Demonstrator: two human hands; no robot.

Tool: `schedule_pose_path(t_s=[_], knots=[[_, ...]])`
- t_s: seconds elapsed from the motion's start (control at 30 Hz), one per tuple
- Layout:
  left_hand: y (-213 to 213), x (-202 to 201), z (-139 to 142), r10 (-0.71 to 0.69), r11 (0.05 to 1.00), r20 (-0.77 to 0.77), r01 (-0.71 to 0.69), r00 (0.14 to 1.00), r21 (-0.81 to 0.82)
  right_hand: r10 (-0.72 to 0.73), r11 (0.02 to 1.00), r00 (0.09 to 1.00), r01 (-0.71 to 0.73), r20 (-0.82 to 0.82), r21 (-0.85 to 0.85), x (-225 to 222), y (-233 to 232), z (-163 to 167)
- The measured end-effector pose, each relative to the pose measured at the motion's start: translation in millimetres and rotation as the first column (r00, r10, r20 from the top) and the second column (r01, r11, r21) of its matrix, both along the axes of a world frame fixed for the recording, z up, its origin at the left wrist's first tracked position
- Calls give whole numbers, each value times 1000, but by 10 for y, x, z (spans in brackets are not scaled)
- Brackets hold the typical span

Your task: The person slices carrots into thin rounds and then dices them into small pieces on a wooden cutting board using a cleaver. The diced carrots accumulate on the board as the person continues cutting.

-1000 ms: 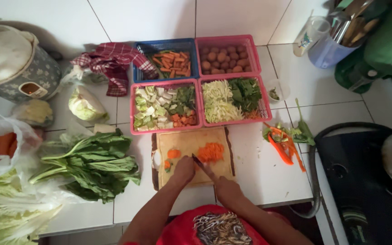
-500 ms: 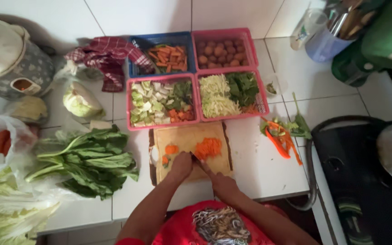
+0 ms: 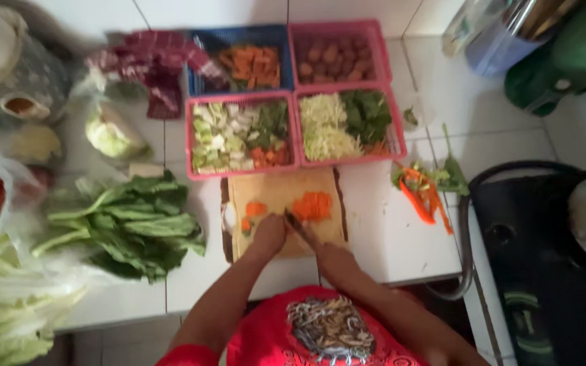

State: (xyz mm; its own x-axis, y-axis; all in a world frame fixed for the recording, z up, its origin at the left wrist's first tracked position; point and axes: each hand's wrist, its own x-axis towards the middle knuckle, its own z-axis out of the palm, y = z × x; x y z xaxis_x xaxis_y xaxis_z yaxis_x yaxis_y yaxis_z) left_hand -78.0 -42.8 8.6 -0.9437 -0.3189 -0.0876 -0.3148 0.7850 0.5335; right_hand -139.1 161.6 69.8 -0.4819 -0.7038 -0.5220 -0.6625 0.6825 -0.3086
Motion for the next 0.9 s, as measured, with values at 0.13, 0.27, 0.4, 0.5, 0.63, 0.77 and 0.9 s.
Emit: schedule_pose_path(t_s=[0.13, 0.27, 0.4, 0.5, 0.63, 0.77, 0.9], knots=[[31, 54, -104, 13, 1000, 94, -12, 995, -6, 10, 996, 998, -4, 65, -87, 46, 43, 53], [29, 105, -137, -8, 1000, -70, 8, 997, -3, 22, 999, 999, -21, 33, -45, 22, 31, 145], [42, 137, -99, 77, 996, -21, -75, 997, 54, -11, 993, 999, 15, 31, -120, 46, 43, 346], [59, 143, -103, 92, 993, -16, -90, 996, 72, -5, 991, 1000, 7, 14, -136, 100, 44, 456], [79, 148, -174, 139, 985, -45, -133, 989, 113, -1, 994, 1000, 3, 15, -105, 128, 37, 444], [98, 163, -246, 121, 989, -19, -119, 992, 82, 15, 997, 999, -11, 48, -82, 132, 62, 322], [97, 171, -247, 77, 996, 16, -78, 997, 46, 29, 997, 997, -24, 71, -72, 147, 72, 201]])
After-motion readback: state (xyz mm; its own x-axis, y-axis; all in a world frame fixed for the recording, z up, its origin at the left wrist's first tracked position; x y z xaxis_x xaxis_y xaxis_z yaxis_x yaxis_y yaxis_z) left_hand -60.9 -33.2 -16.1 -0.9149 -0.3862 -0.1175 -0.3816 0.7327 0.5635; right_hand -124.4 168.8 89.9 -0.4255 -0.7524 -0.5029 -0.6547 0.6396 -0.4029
